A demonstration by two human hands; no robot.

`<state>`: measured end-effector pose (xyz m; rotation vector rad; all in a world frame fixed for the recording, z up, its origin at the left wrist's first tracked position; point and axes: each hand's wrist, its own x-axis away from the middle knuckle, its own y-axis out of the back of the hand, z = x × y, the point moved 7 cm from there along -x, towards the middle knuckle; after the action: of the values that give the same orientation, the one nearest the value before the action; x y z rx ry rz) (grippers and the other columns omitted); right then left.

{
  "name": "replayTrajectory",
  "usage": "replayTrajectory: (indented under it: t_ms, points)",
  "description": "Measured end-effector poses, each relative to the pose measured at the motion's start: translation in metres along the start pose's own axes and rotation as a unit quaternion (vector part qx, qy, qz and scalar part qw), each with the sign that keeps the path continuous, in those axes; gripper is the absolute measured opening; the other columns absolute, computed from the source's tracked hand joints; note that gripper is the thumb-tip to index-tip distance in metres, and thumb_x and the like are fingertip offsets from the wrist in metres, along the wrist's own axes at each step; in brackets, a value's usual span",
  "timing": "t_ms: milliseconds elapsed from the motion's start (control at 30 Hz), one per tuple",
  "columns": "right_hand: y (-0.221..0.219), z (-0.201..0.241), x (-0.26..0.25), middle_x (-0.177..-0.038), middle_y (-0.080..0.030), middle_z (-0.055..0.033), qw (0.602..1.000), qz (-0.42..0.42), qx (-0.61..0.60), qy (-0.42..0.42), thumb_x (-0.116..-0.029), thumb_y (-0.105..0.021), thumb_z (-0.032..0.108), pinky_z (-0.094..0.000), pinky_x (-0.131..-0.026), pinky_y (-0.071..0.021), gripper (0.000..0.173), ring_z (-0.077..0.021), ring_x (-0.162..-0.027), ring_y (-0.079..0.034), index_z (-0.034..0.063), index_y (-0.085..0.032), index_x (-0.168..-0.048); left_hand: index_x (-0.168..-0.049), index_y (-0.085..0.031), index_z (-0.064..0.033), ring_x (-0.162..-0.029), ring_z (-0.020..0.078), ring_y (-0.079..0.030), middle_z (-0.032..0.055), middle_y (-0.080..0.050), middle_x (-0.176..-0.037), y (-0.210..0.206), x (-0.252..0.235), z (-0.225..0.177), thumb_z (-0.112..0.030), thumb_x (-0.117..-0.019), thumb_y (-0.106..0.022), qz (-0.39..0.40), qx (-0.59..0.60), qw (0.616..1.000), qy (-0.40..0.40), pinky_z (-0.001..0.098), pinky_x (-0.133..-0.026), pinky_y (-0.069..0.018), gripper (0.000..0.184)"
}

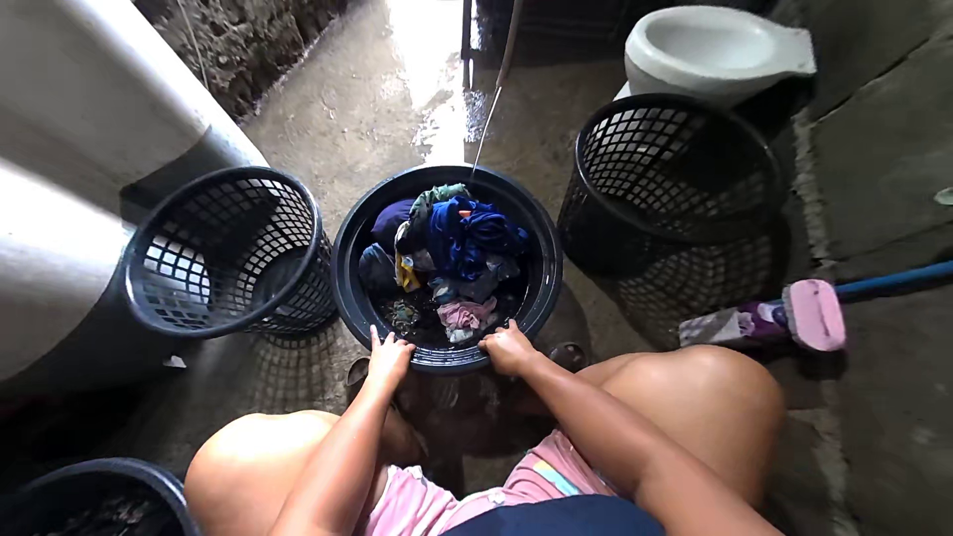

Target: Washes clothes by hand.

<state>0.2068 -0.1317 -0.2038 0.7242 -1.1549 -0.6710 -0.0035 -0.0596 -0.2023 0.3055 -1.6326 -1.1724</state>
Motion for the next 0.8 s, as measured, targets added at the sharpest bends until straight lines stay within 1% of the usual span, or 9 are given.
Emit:
replayTrajectory:
  t_ms: [67,133,300,533,600,633,700,767,800]
  points:
    - [0.001,0.000,0.000,-0.131,-0.069,-0.0115,1.000,0.000,0.004,0.008,-0.0872,-0.067,0.006,-0.0737,-0.112,-0.0278,0.045,-0.0388,-0.129,-0.057,0.0130,-0.067,-0.132,-0.138,-0.064,-0.0157,-0.150,0.0373,-0.036,0.0082,-0.058,-0.148,-0.002,0.001,-0.003,0.004,-0.0955,-0.052,0.006,0.002,1.000,-0.003,0.0702,-0.123,-0.0035,0.049]
    - [0.002,-0.003,0.001,-0.130,-0.069,-0.0116,1.000,0.005,0.005,0.014,-0.0881,-0.065,0.006,-0.0725,-0.112,-0.0282,0.046,-0.0385,-0.129,-0.057,0.0141,-0.067,-0.133,-0.137,-0.064,-0.0129,-0.149,0.0397,-0.037,0.0111,-0.059,-0.147,-0.001,0.001,-0.007,0.004,-0.0966,-0.052,0.011,0.003,1.000,-0.004,0.0727,-0.122,-0.0059,0.045]
    - [0.010,-0.025,0.005,-0.129,-0.070,-0.0124,1.000,0.011,0.015,0.022,-0.0905,-0.061,0.004,-0.0714,-0.113,-0.0291,0.047,-0.0373,-0.130,-0.058,0.0181,-0.067,-0.134,-0.138,-0.063,-0.0123,-0.144,0.0458,-0.041,0.0143,-0.061,-0.143,0.003,0.006,-0.029,0.003,-0.0943,-0.058,0.018,0.012,1.000,-0.006,0.0832,-0.113,-0.0110,0.046]
    - [0.011,-0.032,0.002,-0.129,-0.069,-0.0136,0.999,0.018,0.029,0.032,-0.0867,-0.065,0.004,-0.0694,-0.114,-0.0295,0.051,-0.0370,-0.130,-0.058,0.0175,-0.066,-0.136,-0.139,-0.062,-0.0144,-0.144,0.0477,-0.040,0.0155,-0.060,-0.144,0.005,0.003,-0.034,-0.001,-0.0910,-0.064,0.038,0.001,0.999,0.012,0.0846,-0.111,-0.0113,0.050]
    - [0.010,-0.030,0.002,-0.129,-0.069,-0.0142,0.999,0.019,0.030,0.028,-0.0862,-0.067,0.005,-0.0703,-0.113,-0.0295,0.051,-0.0380,-0.130,-0.057,0.0177,-0.067,-0.135,-0.145,-0.057,-0.0138,-0.147,0.0514,-0.034,0.0213,-0.053,-0.149,0.008,0.009,-0.036,-0.002,-0.0939,-0.062,0.035,-0.006,0.999,0.039,0.0849,-0.112,-0.0106,0.053]
    - [0.010,-0.030,0.001,-0.130,-0.068,-0.0150,0.999,0.023,0.029,0.020,-0.0856,-0.069,0.006,-0.0725,-0.113,-0.0288,0.051,-0.0395,-0.131,-0.056,0.0182,-0.067,-0.136,-0.153,-0.048,-0.0119,-0.148,0.0558,-0.027,0.0269,-0.044,-0.156,0.015,0.015,-0.039,-0.001,-0.0971,-0.058,0.035,-0.011,0.997,0.061,0.0861,-0.110,-0.0098,0.057]
    - [0.013,-0.029,0.001,-0.136,-0.065,-0.0166,0.999,0.046,0.027,-0.008,-0.0853,-0.072,0.007,-0.0774,-0.113,-0.0243,0.056,-0.0431,-0.136,-0.051,0.0191,-0.064,-0.139,-0.160,-0.032,-0.0031,-0.151,0.0576,-0.015,0.0298,-0.025,-0.165,0.029,0.032,-0.054,-0.001,-0.1004,-0.052,0.047,-0.026,0.994,0.096,0.0845,-0.112,-0.0085,0.063]
    - [0.016,-0.022,0.007,-0.143,-0.059,-0.0212,0.995,0.086,0.009,-0.041,-0.0878,-0.072,0.007,-0.0848,-0.111,-0.0144,0.061,-0.0492,-0.142,-0.043,0.0176,-0.058,-0.146,-0.157,-0.032,0.0067,-0.155,0.0511,-0.014,0.0273,-0.022,-0.167,0.041,0.055,-0.079,-0.001,-0.1020,-0.049,0.059,-0.023,0.994,0.086,0.0804,-0.115,-0.0097,0.058]
    - [0.022,-0.017,0.013,-0.145,-0.057,-0.0233,0.993,0.105,-0.002,-0.056,-0.0892,-0.072,0.008,-0.0857,-0.111,-0.0131,0.063,-0.0506,-0.142,-0.041,0.0177,-0.056,-0.149,-0.153,-0.038,0.0084,-0.153,0.0510,-0.019,0.0276,-0.026,-0.165,0.045,0.066,-0.093,0.000,-0.1010,-0.051,0.057,0.002,0.996,0.066,0.0798,-0.115,-0.0122,0.054]
